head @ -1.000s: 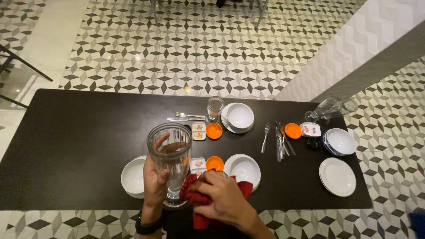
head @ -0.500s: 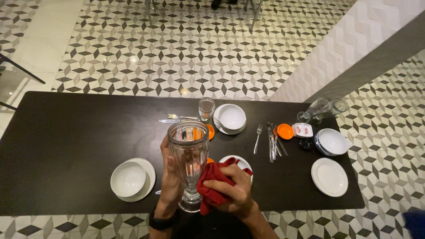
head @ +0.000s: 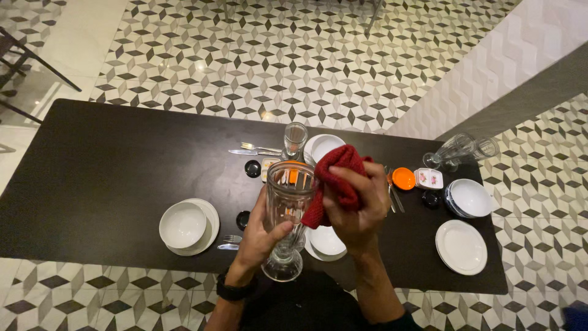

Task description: The person wipes a bowl, a tall glass, and several orange lids with a cloth.

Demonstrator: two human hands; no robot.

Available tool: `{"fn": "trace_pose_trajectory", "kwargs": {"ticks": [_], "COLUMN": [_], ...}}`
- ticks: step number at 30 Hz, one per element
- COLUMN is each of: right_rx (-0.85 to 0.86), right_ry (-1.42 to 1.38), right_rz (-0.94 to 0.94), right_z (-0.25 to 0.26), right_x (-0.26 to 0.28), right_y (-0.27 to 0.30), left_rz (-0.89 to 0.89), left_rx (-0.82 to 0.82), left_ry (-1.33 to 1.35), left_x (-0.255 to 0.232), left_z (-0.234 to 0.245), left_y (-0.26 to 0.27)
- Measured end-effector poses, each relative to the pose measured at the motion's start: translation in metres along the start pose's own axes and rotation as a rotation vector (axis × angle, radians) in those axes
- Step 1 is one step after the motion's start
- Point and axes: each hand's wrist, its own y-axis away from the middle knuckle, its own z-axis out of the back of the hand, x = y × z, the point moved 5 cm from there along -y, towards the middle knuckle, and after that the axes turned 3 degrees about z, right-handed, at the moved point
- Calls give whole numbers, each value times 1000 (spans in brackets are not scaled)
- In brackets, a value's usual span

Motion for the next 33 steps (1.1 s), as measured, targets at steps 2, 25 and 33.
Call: {"fn": "trace_pose_trajectory", "kwargs": {"ticks": [2, 25, 33], "right_rx": [77, 1078, 1279], "right_ry": [-116, -353, 76], "right_rz": [-71, -157, -90], "right_z": [0, -27, -41], "right_x": [-7, 17, 23], "right_y": [-11, -42, -28], "left_rz": [-17, -443, -675], "left_rx": [3, 31, 97], "left_ry": [8, -1049, -1497], "left_x": [-3, -109, -103], "left_z": [0, 30, 28], "left_y": [1, 15, 18]}}
